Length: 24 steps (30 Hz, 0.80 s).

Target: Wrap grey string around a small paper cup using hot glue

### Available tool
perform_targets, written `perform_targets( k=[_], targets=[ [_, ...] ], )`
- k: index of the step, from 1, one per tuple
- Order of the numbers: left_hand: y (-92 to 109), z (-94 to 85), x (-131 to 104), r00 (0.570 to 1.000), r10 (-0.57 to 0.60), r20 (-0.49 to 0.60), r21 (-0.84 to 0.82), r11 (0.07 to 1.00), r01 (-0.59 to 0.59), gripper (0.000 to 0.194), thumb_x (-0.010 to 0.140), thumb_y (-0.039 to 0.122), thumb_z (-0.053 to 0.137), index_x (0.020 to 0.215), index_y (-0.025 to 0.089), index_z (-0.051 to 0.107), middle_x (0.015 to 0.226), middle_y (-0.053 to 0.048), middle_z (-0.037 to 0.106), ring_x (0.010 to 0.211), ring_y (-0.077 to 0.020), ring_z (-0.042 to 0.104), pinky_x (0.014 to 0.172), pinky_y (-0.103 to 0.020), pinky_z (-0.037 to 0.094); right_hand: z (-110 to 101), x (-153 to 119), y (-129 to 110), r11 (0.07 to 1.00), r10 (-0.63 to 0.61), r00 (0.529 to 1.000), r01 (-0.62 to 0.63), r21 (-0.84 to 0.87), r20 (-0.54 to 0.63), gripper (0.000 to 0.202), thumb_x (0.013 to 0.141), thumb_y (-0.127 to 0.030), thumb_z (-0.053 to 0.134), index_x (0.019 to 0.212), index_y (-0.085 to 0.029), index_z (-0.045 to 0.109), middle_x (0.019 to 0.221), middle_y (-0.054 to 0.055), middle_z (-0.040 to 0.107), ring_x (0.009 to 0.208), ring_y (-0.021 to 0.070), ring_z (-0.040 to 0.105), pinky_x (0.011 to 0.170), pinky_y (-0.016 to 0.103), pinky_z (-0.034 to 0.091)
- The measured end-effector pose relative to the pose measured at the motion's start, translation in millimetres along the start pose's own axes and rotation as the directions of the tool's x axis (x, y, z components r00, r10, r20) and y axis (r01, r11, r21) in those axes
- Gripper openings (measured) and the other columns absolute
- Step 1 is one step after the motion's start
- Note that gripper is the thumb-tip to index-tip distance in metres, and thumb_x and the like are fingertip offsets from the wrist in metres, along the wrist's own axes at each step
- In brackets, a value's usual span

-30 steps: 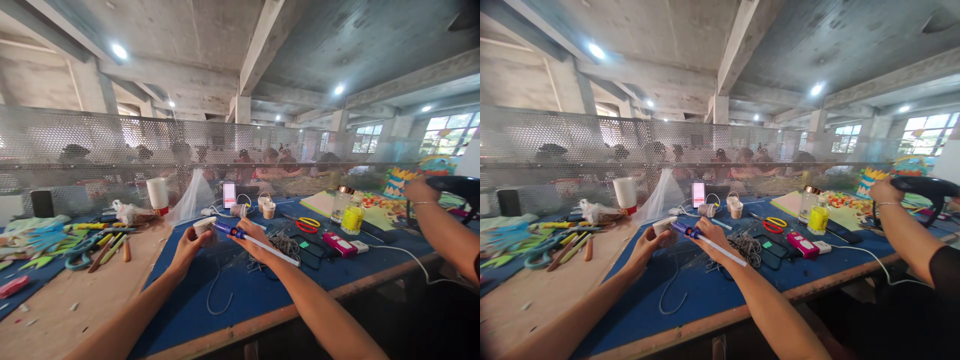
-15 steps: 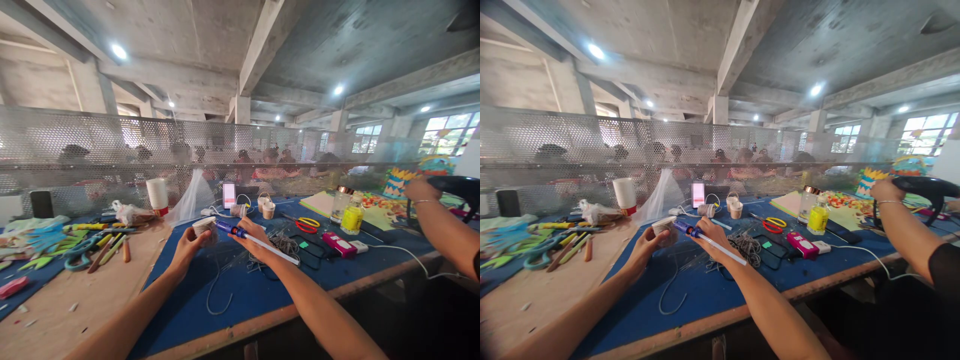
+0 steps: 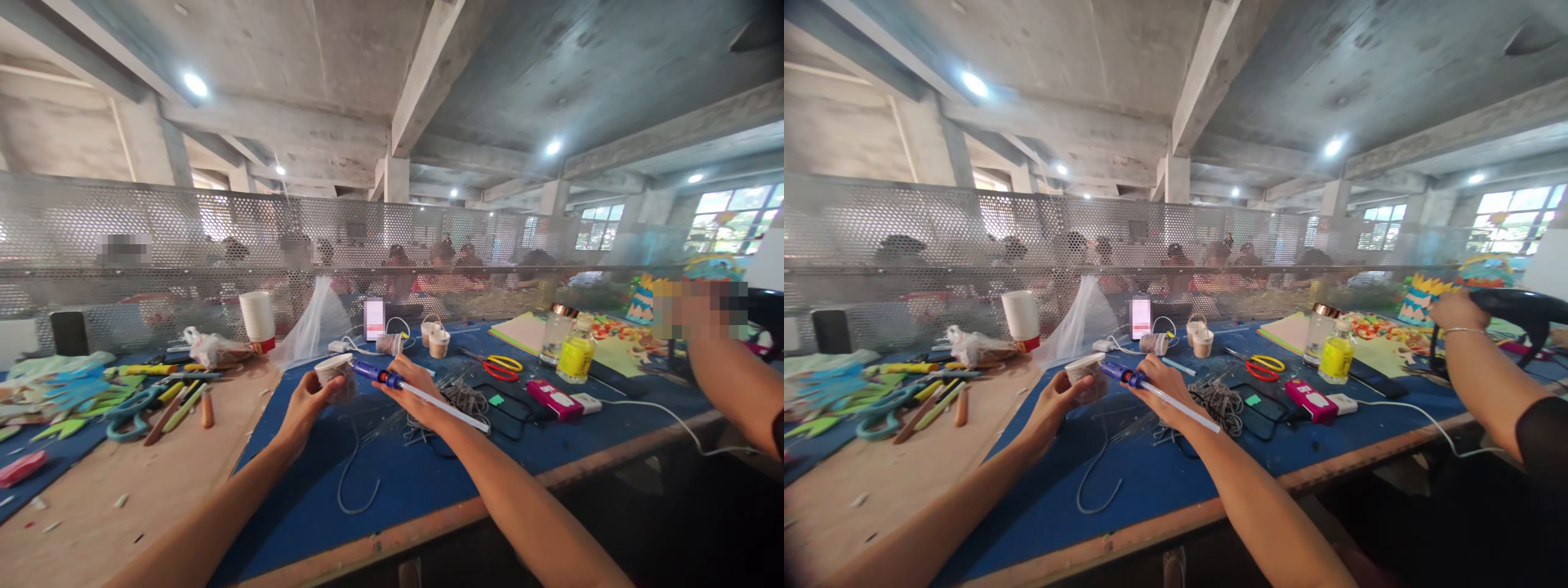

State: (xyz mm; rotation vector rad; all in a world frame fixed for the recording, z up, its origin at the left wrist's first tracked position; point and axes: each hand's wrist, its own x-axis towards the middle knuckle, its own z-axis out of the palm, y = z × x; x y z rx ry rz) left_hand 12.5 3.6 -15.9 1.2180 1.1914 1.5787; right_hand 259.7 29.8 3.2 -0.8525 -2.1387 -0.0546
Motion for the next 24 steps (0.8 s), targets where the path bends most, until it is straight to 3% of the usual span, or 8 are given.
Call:
perform_targets(
  k=[17, 24],
  targets=[
    [0.6, -1.4, -1.1, 0.999, 0.004, 0.042, 0.028, 1.0, -0.006, 0.072, 0.07, 0.064, 0.084, 0.124, 0.019, 0.07, 0.124, -0.013, 0.077, 0.112, -0.0329, 0.073, 0.087, -0.038, 0.059, 0.8, -0.3, 4.4, 0.997, 0.051, 0.999, -0.049, 0.066, -0.017, 0.029, 0.101, -0.046, 0.068, 0.088, -0.022, 0.06, 0.092, -0.001, 0.061, 0.074, 0.013, 0.06, 0.063, 0.024, 0.038],
    [4.2, -1.0, -4.3, 1.0, -0.002, 0.031, 0.024, 1.0, 0.002, 0.068, 0.068, 0.065, 0.085, 0.12, 0.022, 0.073, 0.117, -0.009, 0.079, 0.108, -0.0325, 0.074, 0.082, -0.037, 0.059, -3.3, 0.8, -0.6, 0.995, 0.067, 0.998, -0.066, 0.072, -0.006, 0.029, 0.102, -0.046, 0.067, 0.087, -0.022, 0.061, 0.092, -0.001, 0.061, 0.075, 0.0131, 0.061, 0.064, 0.024, 0.04]
  ],
)
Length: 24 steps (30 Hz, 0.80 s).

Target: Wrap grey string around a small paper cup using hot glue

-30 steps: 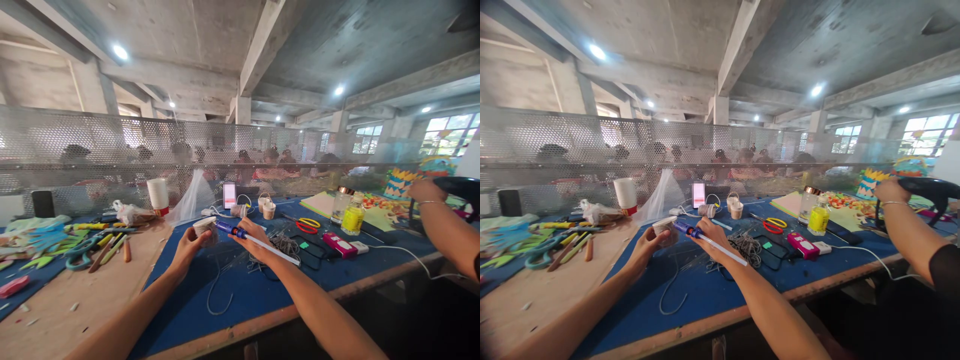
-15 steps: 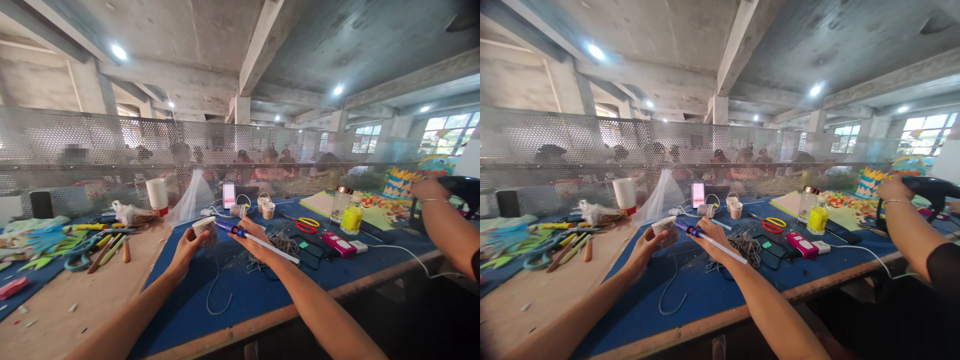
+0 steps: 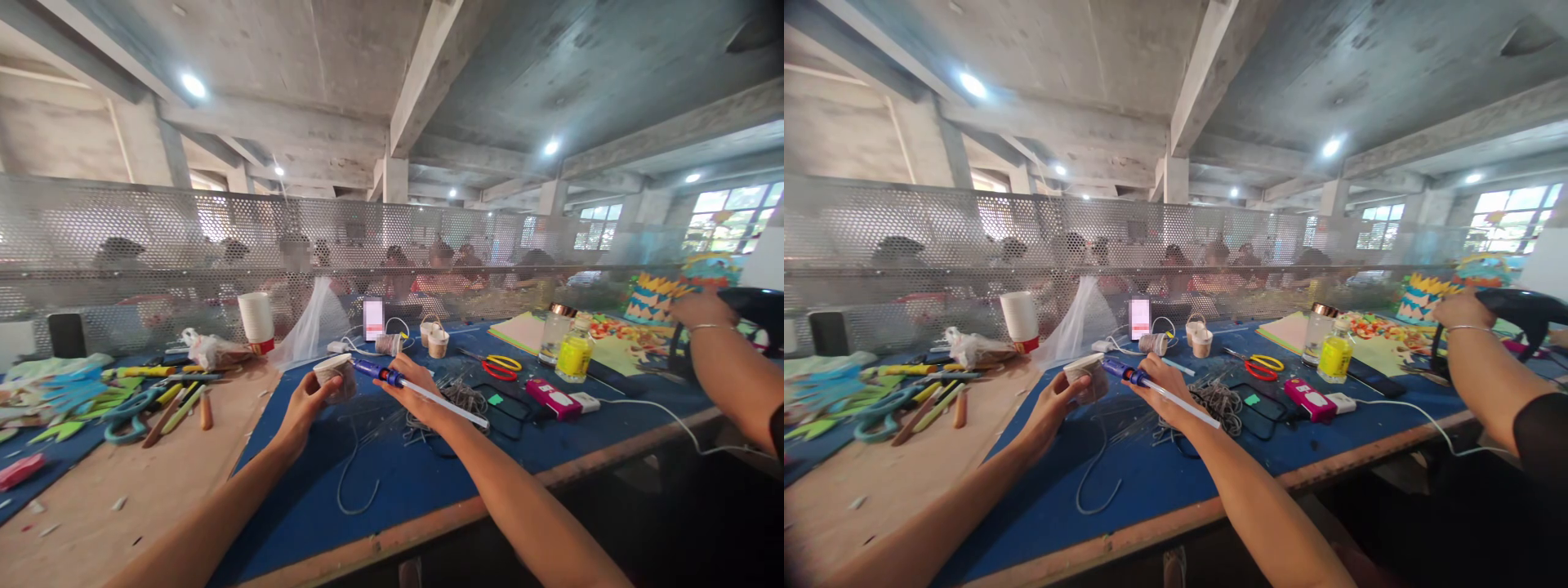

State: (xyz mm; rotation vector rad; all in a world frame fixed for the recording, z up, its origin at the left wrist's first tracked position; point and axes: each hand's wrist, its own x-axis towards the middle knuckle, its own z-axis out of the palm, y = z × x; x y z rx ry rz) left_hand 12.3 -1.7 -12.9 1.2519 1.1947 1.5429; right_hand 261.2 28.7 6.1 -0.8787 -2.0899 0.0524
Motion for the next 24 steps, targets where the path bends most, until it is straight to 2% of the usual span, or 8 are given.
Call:
perform_targets(
  k=[8, 12, 18, 21, 24],
  targets=[
    [0, -0.8, 0, 1.0, -0.003, 0.007, -0.012, 1.0, 0.003, 0.069, 0.069, 0.063, 0.085, 0.123, 0.022, 0.072, 0.121, -0.011, 0.078, 0.111, -0.032, 0.072, 0.085, -0.038, 0.057, 0, 0, 2, 1.0, -0.011, 1.0, 0.012, 0.01, -0.015, 0.029, 0.101, -0.045, 0.067, 0.086, -0.022, 0.061, 0.092, -0.001, 0.061, 0.075, 0.0136, 0.06, 0.064, 0.024, 0.04],
    [1, 0.4, -1, 1.0, -0.007, 0.019, -0.032, 0.999, 0.007, 0.061, 0.072, 0.061, 0.084, 0.122, 0.026, 0.073, 0.124, -0.009, 0.078, 0.114, -0.0316, 0.072, 0.087, -0.037, 0.058, 0, 0, 1, 0.999, -0.004, 1.0, 0.005, 0.045, -0.024, 0.031, 0.101, -0.047, 0.068, 0.085, -0.022, 0.059, 0.091, -0.001, 0.06, 0.073, 0.0128, 0.06, 0.064, 0.024, 0.041],
    [2, 0.4, -1, 0.999, -0.025, 0.038, -0.058, 0.998, 0.027, 0.06, 0.074, 0.06, 0.082, 0.122, 0.025, 0.072, 0.127, -0.01, 0.077, 0.117, -0.0314, 0.073, 0.094, -0.04, 0.058, -1, 0, -4, 0.993, 0.009, 0.998, -0.002, 0.116, -0.062, 0.028, 0.102, -0.049, 0.064, 0.092, -0.022, 0.064, 0.092, 0.002, 0.067, 0.08, 0.0165, 0.065, 0.072, 0.026, 0.049],
    [2, 0.0, 0, 0.999, -0.036, 0.022, -0.075, 0.996, 0.038, 0.063, 0.074, 0.061, 0.083, 0.122, 0.022, 0.072, 0.127, -0.012, 0.077, 0.117, -0.0326, 0.072, 0.095, -0.042, 0.058, 2, 0, 1, 0.986, 0.098, 0.993, -0.088, 0.145, -0.06, 0.028, 0.101, -0.05, 0.064, 0.093, -0.023, 0.066, 0.081, 0.001, 0.07, 0.072, 0.0179, 0.066, 0.068, 0.026, 0.05],
    [5, 1.2, -1, 0.998, -0.055, 0.001, -0.086, 0.995, 0.055, 0.066, 0.072, 0.061, 0.083, 0.122, 0.019, 0.072, 0.125, -0.013, 0.077, 0.115, -0.0323, 0.073, 0.094, -0.043, 0.057, 3, 2, 12, 0.975, 0.222, 0.965, -0.218, 0.046, -0.139, 0.027, 0.101, -0.051, 0.064, 0.099, -0.024, 0.068, 0.076, 0.002, 0.072, 0.068, 0.0204, 0.067, 0.066, 0.028, 0.05]
  ],
)
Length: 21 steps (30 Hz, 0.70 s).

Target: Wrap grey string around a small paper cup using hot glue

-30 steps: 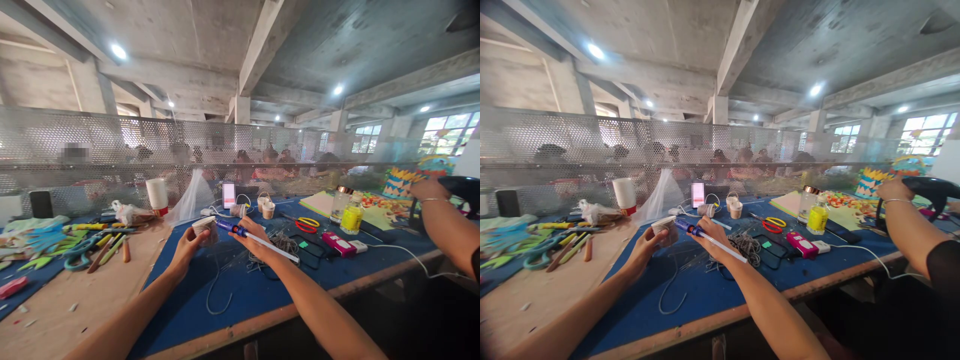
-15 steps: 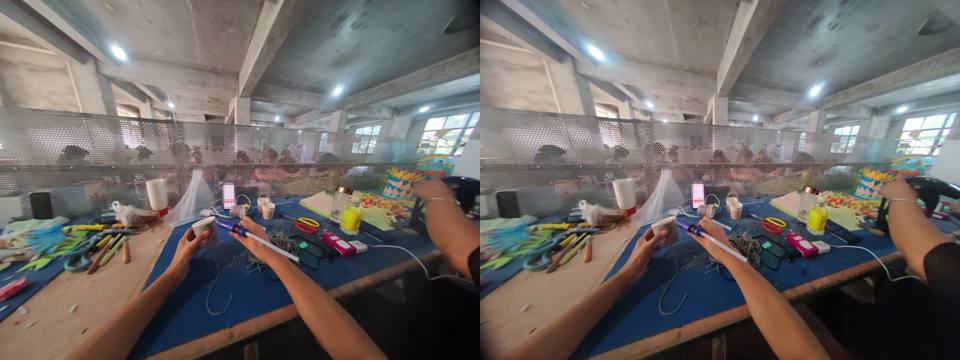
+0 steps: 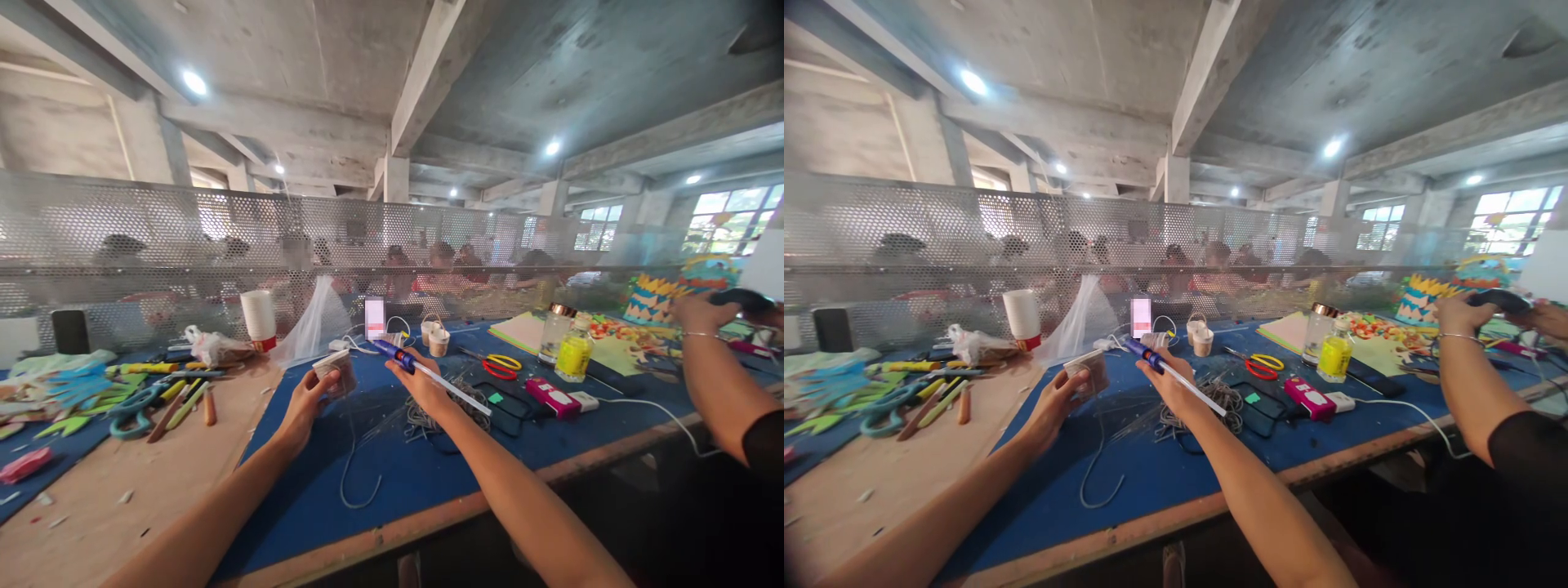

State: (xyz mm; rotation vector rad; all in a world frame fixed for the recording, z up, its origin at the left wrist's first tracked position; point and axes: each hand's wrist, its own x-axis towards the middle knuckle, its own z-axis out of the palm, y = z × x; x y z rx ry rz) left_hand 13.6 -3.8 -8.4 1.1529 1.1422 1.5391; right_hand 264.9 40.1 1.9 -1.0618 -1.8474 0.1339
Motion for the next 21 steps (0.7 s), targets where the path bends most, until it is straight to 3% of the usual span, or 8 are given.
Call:
perform_targets(
  k=[3, 8, 13, 21],
  targets=[
    [3, 2.2, -3, 1.0, -0.007, -0.004, -0.003, 1.0, 0.007, 0.066, 0.07, 0.061, 0.084, 0.119, 0.019, 0.072, 0.123, -0.013, 0.078, 0.112, -0.031, 0.074, 0.091, -0.041, 0.058, -3, 5, 10, 0.967, 0.135, 0.989, -0.146, -0.21, -0.065, 0.024, 0.102, -0.043, 0.062, 0.11, -0.022, 0.067, 0.09, 0.007, 0.077, 0.082, 0.0247, 0.074, 0.074, 0.03, 0.052],
    [5, 3.2, -5, 1.0, 0.004, -0.005, 0.023, 1.0, -0.004, 0.064, 0.07, 0.061, 0.084, 0.117, 0.019, 0.072, 0.118, -0.011, 0.078, 0.105, -0.0276, 0.075, 0.087, -0.037, 0.058, -8, 8, 23, 0.856, 0.335, 0.941, -0.289, -0.428, 0.036, 0.035, 0.1, -0.023, 0.059, 0.134, -0.015, 0.054, 0.13, 0.017, 0.07, 0.119, 0.0273, 0.07, 0.093, 0.032, 0.051],
    [2, 2.0, -4, 1.0, 0.007, 0.003, 0.033, 0.999, -0.007, 0.065, 0.071, 0.062, 0.084, 0.118, 0.019, 0.072, 0.118, -0.011, 0.078, 0.104, -0.0261, 0.074, 0.086, -0.035, 0.057, -3, 5, 38, 0.756, 0.473, 0.872, -0.33, -0.565, 0.124, 0.039, 0.099, -0.022, 0.059, 0.135, -0.009, 0.053, 0.14, 0.025, 0.062, 0.13, 0.0343, 0.063, 0.101, 0.039, 0.051],
    [5, 6.1, -9, 1.0, 0.011, 0.019, 0.021, 1.0, -0.012, 0.062, 0.068, 0.061, 0.086, 0.112, 0.02, 0.073, 0.113, -0.01, 0.079, 0.102, -0.0266, 0.075, 0.086, -0.036, 0.059, 2, 1, 45, 0.703, 0.545, 0.83, -0.379, -0.602, 0.114, 0.04, 0.097, -0.018, 0.061, 0.135, -0.008, 0.056, 0.138, 0.029, 0.06, 0.131, 0.0373, 0.062, 0.102, 0.047, 0.051]
  ],
)
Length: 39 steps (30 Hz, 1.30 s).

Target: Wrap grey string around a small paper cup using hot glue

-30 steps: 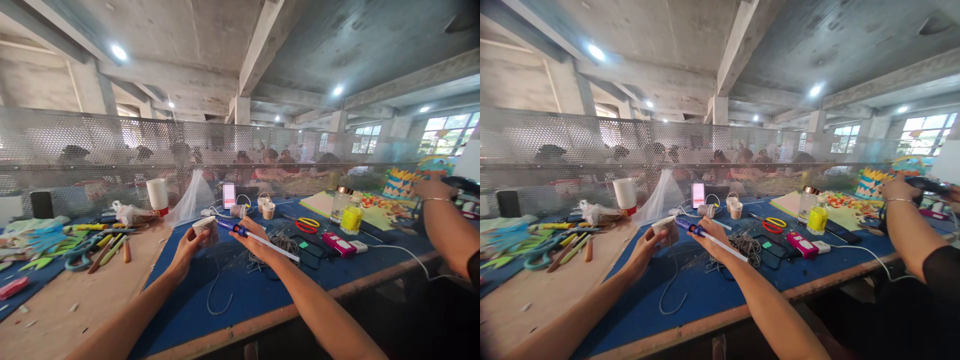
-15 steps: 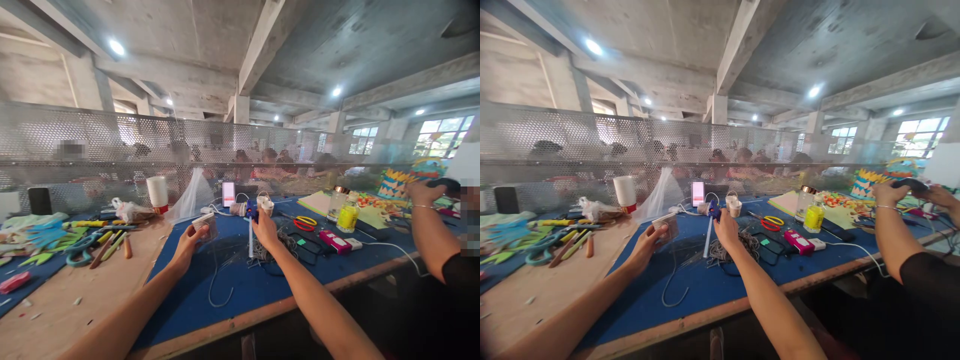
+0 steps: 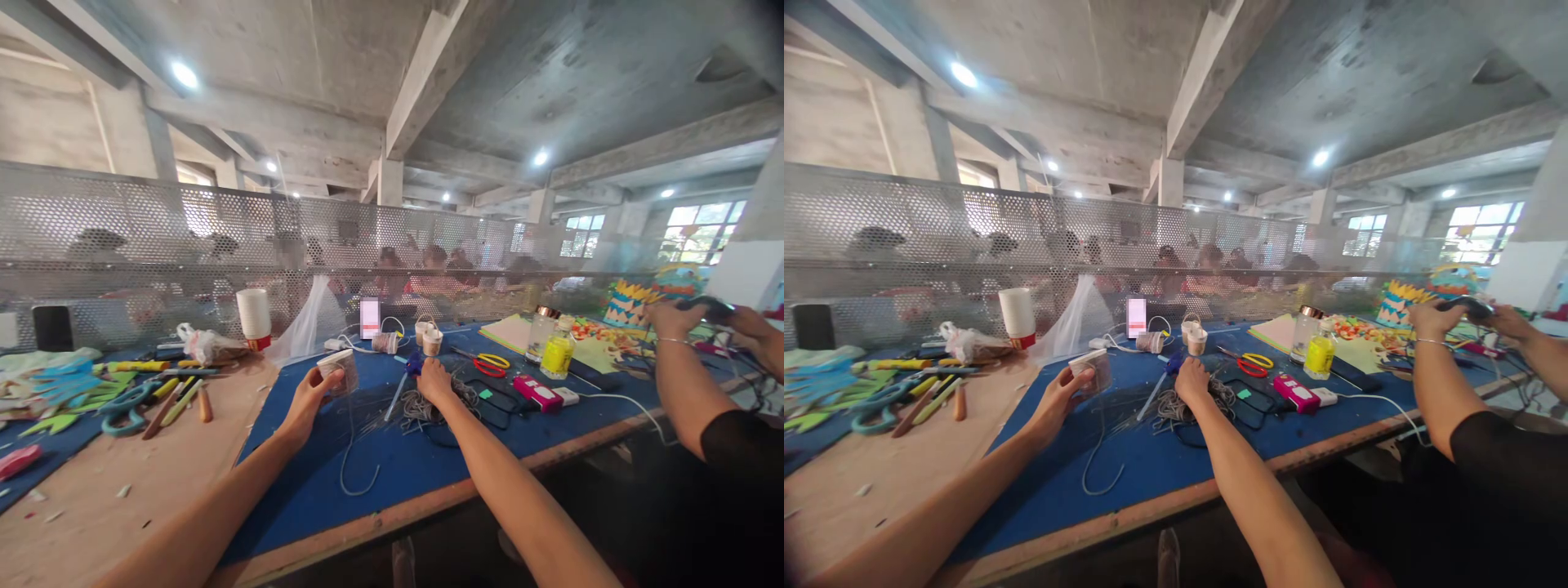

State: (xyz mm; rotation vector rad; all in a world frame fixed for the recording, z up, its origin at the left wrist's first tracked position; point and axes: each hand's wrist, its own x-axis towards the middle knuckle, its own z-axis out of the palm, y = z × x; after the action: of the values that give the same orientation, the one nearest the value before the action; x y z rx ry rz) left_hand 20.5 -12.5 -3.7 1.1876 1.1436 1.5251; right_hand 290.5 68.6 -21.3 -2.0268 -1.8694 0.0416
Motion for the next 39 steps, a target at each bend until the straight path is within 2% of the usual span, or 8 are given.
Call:
perform_targets(
  k=[10, 14, 17, 20, 23, 27, 34, 39],
  targets=[
    [-2, 0.3, 2, 1.0, -0.015, 0.016, -0.028, 0.999, 0.015, 0.065, 0.064, 0.06, 0.09, 0.113, 0.02, 0.072, 0.11, -0.009, 0.079, 0.106, -0.0291, 0.074, 0.092, -0.041, 0.057, -1, 1, 2, 0.999, 0.035, 0.999, -0.035, -0.01, -0.023, 0.046, 0.094, -0.023, 0.064, 0.136, -0.006, 0.056, 0.14, 0.028, 0.059, 0.134, 0.0386, 0.057, 0.106, 0.051, 0.048],
    [-3, -0.6, 3, 1.0, 0.001, 0.005, -0.002, 1.0, -0.001, 0.064, 0.064, 0.061, 0.09, 0.111, 0.021, 0.073, 0.106, -0.009, 0.079, 0.102, -0.0292, 0.074, 0.088, -0.04, 0.058, -11, -5, -4, 1.0, -0.028, 0.988, 0.027, -0.008, -0.151, 0.038, 0.095, -0.017, 0.063, 0.132, -0.011, 0.061, 0.142, 0.025, 0.058, 0.135, 0.0381, 0.054, 0.109, 0.051, 0.044],
    [-3, -1.4, 4, 1.0, 0.002, -0.018, 0.014, 1.0, -0.002, 0.063, 0.066, 0.062, 0.088, 0.111, 0.02, 0.072, 0.106, -0.009, 0.079, 0.1, -0.0278, 0.074, 0.086, -0.039, 0.057, -21, -13, -22, 0.96, -0.218, 0.936, 0.257, 0.114, -0.275, 0.021, 0.1, -0.016, 0.058, 0.119, -0.018, 0.067, 0.13, 0.016, 0.066, 0.128, 0.0299, 0.06, 0.107, 0.043, 0.045],
    [-3, -2.6, 4, 1.0, -0.003, -0.025, 0.001, 1.0, 0.003, 0.063, 0.068, 0.062, 0.087, 0.112, 0.019, 0.071, 0.109, -0.009, 0.078, 0.1, -0.0261, 0.074, 0.085, -0.036, 0.056, -23, -27, -54, 0.752, -0.484, 0.832, 0.554, 0.358, -0.27, 0.007, 0.103, -0.023, 0.062, 0.105, -0.019, 0.067, 0.108, 0.007, 0.072, 0.103, 0.0191, 0.07, 0.096, 0.031, 0.051],
    [-3, -3.9, 4, 1.0, 0.011, -0.015, -0.021, 1.0, -0.011, 0.063, 0.069, 0.062, 0.086, 0.112, 0.018, 0.07, 0.108, -0.009, 0.077, 0.098, -0.0256, 0.073, 0.083, -0.034, 0.056, -19, -44, -85, 0.581, -0.599, 0.732, 0.676, 0.453, -0.324, 0.026, 0.092, -0.04, 0.079, 0.102, -0.02, 0.065, 0.102, 0.005, 0.072, 0.095, 0.0196, 0.07, 0.089, 0.031, 0.053],
    [-4, -5.2, 5, 0.999, 0.034, -0.039, -0.013, 0.999, -0.034, 0.064, 0.067, 0.063, 0.087, 0.108, 0.017, 0.071, 0.107, -0.01, 0.077, 0.1, -0.0279, 0.072, 0.082, -0.035, 0.056, -8, -55, -105, 0.576, -0.58, 0.729, 0.682, 0.45, -0.362, 0.037, 0.083, -0.044, 0.087, 0.096, -0.021, 0.062, 0.097, 0.005, 0.071, 0.089, 0.0224, 0.07, 0.083, 0.035, 0.054],
    [-5, -3.4, 5, 0.998, 0.04, -0.05, 0.029, 0.999, -0.038, 0.066, 0.066, 0.063, 0.087, 0.109, 0.017, 0.071, 0.111, -0.012, 0.077, 0.097, -0.0291, 0.072, 0.078, -0.036, 0.054, 11, -49, -100, 0.498, -0.537, 0.715, 0.697, 0.516, -0.448, 0.015, 0.091, -0.019, 0.075, 0.097, -0.022, 0.062, 0.097, 0.003, 0.067, 0.087, 0.0196, 0.069, 0.083, 0.033, 0.055],
    [-7, -3.3, 5, 0.997, 0.077, -0.027, 0.101, 0.992, -0.074, 0.066, 0.068, 0.064, 0.086, 0.112, 0.018, 0.071, 0.112, -0.01, 0.076, 0.097, -0.0284, 0.069, 0.076, -0.035, 0.051, 11, -49, -97, 0.46, -0.529, 0.702, 0.709, 0.534, -0.477, 0.009, 0.09, -0.015, 0.068, 0.091, -0.022, 0.063, 0.094, 0.003, 0.066, 0.085, 0.0191, 0.067, 0.084, 0.033, 0.056]
  ],
)
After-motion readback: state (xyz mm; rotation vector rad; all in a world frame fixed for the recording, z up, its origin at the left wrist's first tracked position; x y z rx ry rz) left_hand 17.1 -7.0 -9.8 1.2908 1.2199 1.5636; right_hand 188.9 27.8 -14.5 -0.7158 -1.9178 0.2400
